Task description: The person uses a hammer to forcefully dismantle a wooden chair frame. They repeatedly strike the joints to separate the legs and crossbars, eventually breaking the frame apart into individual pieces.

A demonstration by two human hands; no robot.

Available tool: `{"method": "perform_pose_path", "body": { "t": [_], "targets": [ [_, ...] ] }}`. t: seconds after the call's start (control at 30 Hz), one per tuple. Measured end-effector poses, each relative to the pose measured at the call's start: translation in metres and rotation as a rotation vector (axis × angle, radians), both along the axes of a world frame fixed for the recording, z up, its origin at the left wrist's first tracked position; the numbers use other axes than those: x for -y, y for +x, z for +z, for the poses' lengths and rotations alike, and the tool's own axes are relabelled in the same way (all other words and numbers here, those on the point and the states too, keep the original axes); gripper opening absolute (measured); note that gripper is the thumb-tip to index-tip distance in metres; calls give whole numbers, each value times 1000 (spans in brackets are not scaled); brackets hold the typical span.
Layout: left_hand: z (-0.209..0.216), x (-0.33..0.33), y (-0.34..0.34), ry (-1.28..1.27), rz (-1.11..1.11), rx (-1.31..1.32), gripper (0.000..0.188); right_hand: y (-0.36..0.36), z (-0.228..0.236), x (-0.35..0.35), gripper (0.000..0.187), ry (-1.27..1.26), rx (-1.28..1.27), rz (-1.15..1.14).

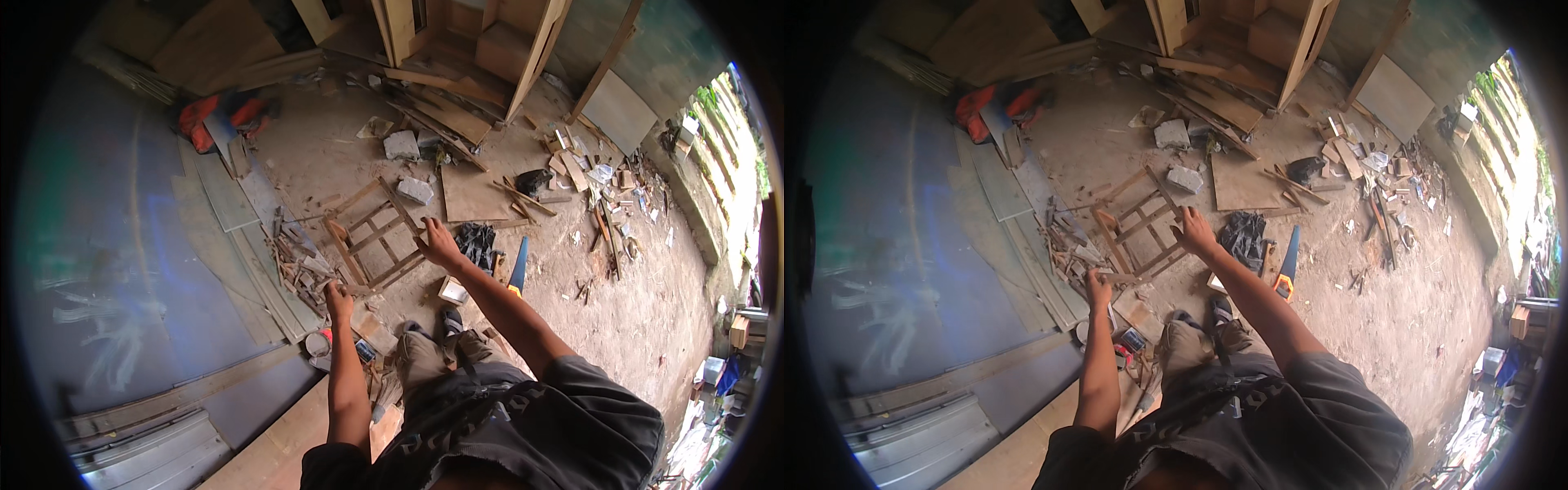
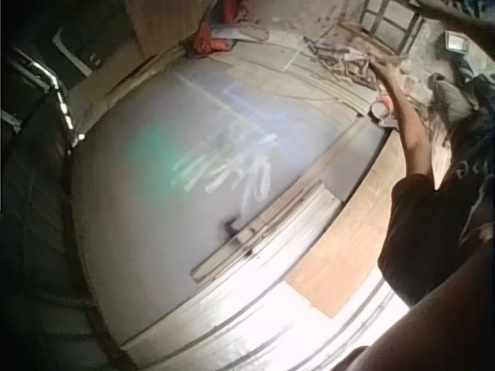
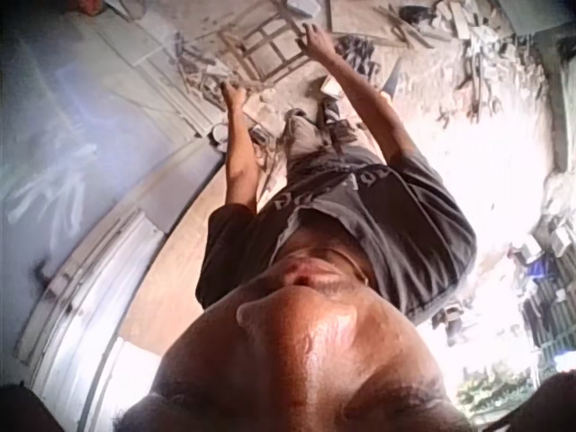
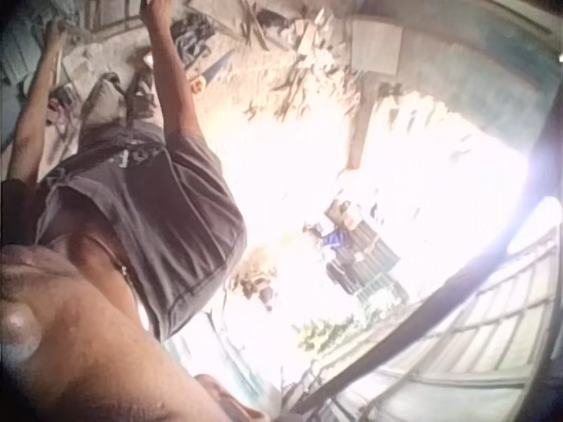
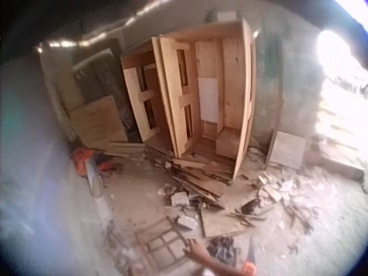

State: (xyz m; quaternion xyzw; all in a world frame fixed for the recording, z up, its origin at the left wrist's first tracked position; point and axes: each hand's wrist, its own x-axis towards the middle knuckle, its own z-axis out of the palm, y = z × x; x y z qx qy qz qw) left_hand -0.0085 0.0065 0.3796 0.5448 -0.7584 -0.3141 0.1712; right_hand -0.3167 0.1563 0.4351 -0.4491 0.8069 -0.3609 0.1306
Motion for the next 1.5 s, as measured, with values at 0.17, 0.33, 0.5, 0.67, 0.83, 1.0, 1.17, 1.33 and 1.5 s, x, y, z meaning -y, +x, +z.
{"method": "perform_pose_path", "body": {
  "t": [0.17, 0.33, 0.5, 0.67, 0.83, 1.0, 1.17, 1.33, 1.5],
  "targets": [
    [3, -15, -8, 43, 16, 25, 35, -10, -25, 12, 55, 431, 87, 99],
    [-8, -8, -9, 10, 132, 43, 29, -15, -49, 25, 31, 381, 88, 130],
    [20, -28, -27, 106, 129, -74, 21, -17, -35, 14, 15, 256, 108, -11],
    [21, -35, -41, 157, 122, -97, 23, -10, -35, -13, 12, 248, 92, -141],
    [19, -40, -58, 238, 7, -68, 25, -23, -55, -42, 11, 203, 91, -232],
    [8, -24, -38, 299, -180, 3, 31, -8, -40, -49, 26, 178, 187, -334],
    [9, 5, -47, 350, -318, 75, 32, 24, -12, -68, 57, 89, 263, -460],
    [53, -17, -103, 150, -492, 79, 32, 64, -82, -155, 61, 111, 266, -582],
    [78, -42, -129, 180, -649, 55, 33, 109, -82, -252, 57, 408, 559, -723]
  ]
}}
